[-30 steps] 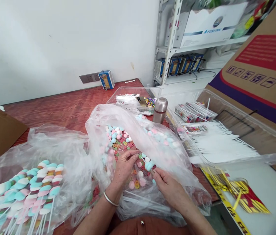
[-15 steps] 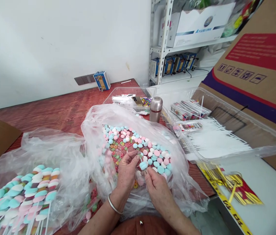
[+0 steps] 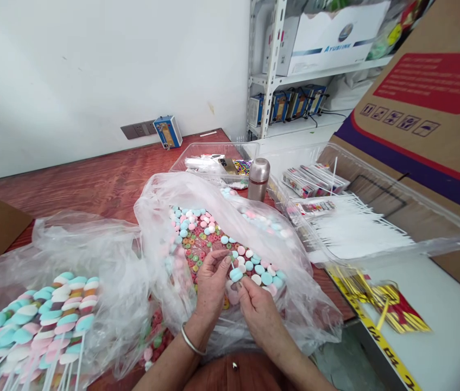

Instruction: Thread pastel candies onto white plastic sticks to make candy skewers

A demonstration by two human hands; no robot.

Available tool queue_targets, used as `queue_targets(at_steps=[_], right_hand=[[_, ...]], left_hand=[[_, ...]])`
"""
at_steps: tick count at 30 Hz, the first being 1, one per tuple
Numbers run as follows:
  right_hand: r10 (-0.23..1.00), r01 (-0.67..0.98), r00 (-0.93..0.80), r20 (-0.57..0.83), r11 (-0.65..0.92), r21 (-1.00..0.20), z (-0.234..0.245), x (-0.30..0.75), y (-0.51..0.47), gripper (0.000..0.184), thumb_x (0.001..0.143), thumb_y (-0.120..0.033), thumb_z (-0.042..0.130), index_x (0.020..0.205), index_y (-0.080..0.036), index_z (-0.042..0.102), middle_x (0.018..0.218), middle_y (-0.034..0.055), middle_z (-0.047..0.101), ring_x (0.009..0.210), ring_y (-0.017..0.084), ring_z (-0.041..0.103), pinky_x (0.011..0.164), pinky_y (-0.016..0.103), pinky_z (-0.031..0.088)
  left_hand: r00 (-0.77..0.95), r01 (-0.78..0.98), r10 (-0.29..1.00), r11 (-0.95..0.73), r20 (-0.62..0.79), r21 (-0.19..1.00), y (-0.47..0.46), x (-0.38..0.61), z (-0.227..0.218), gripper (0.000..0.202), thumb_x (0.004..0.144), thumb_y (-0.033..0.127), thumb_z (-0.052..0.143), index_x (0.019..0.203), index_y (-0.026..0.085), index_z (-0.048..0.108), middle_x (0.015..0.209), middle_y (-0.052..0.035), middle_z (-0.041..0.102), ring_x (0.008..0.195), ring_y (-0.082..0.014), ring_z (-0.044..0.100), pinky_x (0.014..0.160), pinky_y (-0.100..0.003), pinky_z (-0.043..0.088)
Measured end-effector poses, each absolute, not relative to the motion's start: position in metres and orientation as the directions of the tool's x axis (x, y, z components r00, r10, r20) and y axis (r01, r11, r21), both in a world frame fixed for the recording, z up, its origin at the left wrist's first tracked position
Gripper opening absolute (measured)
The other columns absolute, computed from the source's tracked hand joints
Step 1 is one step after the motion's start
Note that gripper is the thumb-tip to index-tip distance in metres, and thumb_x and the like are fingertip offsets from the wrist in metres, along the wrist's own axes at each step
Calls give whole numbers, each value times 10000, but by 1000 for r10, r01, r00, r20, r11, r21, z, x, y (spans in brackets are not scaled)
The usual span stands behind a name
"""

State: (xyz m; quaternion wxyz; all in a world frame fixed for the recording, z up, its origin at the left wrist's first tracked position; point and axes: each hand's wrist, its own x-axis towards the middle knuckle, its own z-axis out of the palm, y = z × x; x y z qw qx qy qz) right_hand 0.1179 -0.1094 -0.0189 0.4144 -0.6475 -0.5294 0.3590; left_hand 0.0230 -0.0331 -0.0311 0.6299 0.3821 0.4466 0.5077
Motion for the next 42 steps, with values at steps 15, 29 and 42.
queue_targets(at_steps=[15, 29, 42], right_hand=[[995, 327, 72, -69, -89, -941, -11, 156, -113, 306, 949, -385, 376, 686, -229, 392, 610, -61, 369, 585, 124, 368, 551, 231, 304], [987, 416, 111, -117, -153, -896, -21, 164, -112, 323, 945, -418, 345, 706, -224, 441, 644, -40, 438, 620, 144, 408, 583, 249, 307], [984, 477, 88, -156, -179, -861, -27, 159, -110, 303, 927, -373, 356, 671, -222, 412, 649, -33, 451, 637, 147, 433, 585, 245, 314]], left_hand=[[0, -65, 996, 92, -92, 994, 12, -10, -18, 218, 730, 349, 739, 855, 184, 671, 818, -30, 678, 793, -173, 630, 782, -308, 493], [470, 559, 859, -468, 204, 684, 5, 9, -39, 124, 765, 114, 683, 715, 220, 721, 843, -64, 669, 881, -240, 589, 861, -373, 399], [344, 253, 937, -151, 57, 956, -5, 10, -23, 127, 754, 134, 639, 844, 204, 694, 827, -31, 692, 756, -176, 641, 705, -284, 483]])
